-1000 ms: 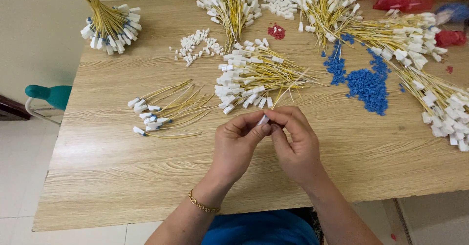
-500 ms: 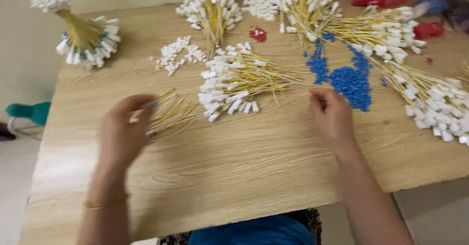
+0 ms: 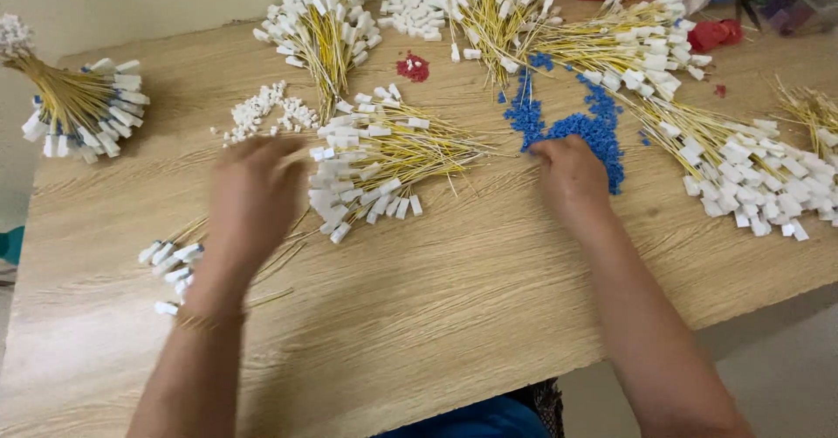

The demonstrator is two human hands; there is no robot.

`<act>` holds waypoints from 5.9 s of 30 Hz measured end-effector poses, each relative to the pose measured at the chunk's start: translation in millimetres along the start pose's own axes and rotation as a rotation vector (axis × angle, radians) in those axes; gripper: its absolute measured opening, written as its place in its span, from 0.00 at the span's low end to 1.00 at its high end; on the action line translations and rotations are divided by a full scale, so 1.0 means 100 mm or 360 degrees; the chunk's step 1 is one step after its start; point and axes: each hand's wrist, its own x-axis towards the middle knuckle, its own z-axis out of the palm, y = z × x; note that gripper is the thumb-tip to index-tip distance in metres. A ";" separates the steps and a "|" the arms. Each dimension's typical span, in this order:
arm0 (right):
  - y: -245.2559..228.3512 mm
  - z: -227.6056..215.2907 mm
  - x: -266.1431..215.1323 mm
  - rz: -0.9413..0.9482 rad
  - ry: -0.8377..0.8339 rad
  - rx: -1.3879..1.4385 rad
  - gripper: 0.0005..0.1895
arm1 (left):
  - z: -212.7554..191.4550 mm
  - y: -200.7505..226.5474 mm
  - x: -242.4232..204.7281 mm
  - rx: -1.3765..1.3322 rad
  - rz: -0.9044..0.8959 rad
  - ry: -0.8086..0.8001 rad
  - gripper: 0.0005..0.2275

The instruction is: Manually assemble electrical wiring harnesses by inserting pins into connectors.

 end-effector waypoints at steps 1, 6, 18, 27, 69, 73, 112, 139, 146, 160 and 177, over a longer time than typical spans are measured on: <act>0.02 0.00 -0.03 0.0002 0.0001 -0.0005 0.10 | 0.15 0.15 0.14 -0.0005 0.0002 0.0000 0.10; 0.16 0.01 -0.13 -0.0034 0.0107 0.0220 0.05 | 0.97 0.56 0.71 0.0093 0.0247 -0.0122 0.07; -0.01 0.09 -0.10 0.0027 0.0185 0.0029 0.07 | 1.42 0.46 0.92 0.0351 0.0256 -0.0354 0.05; -0.50 -0.22 -0.30 0.0343 0.0126 0.1011 0.07 | 1.17 0.49 0.76 -0.0353 0.0282 -0.0144 0.10; -1.83 -0.64 -1.15 -0.0419 0.0024 0.1434 0.07 | 0.33 1.02 -1.09 -0.1853 -0.0567 -0.0224 0.13; -1.83 -0.61 -1.17 -0.0586 0.0123 0.1288 0.10 | 0.32 1.04 -1.08 -0.1807 -0.0587 -0.0187 0.13; 0.12 0.13 0.09 -0.0220 -0.0038 -0.0001 0.07 | 0.68 0.60 -0.19 0.0188 0.0323 0.0077 0.06; -1.63 -0.33 -1.11 -0.0020 -0.0321 0.2150 0.07 | 0.30 0.99 -1.09 -0.2066 -0.0636 -0.0312 0.16; -1.70 -0.43 -1.13 -0.0166 -0.0195 0.2011 0.06 | 0.30 0.97 -1.08 -0.2024 -0.0747 -0.0304 0.14; -1.84 -0.59 -1.13 -0.0403 -0.0015 0.1462 0.06 | 0.52 0.95 -1.15 -0.1930 -0.0596 -0.0103 0.11; -1.03 -0.17 -0.47 0.0007 0.0111 0.1070 0.10 | -0.38 0.17 -0.81 -0.0290 -0.0200 0.0177 0.07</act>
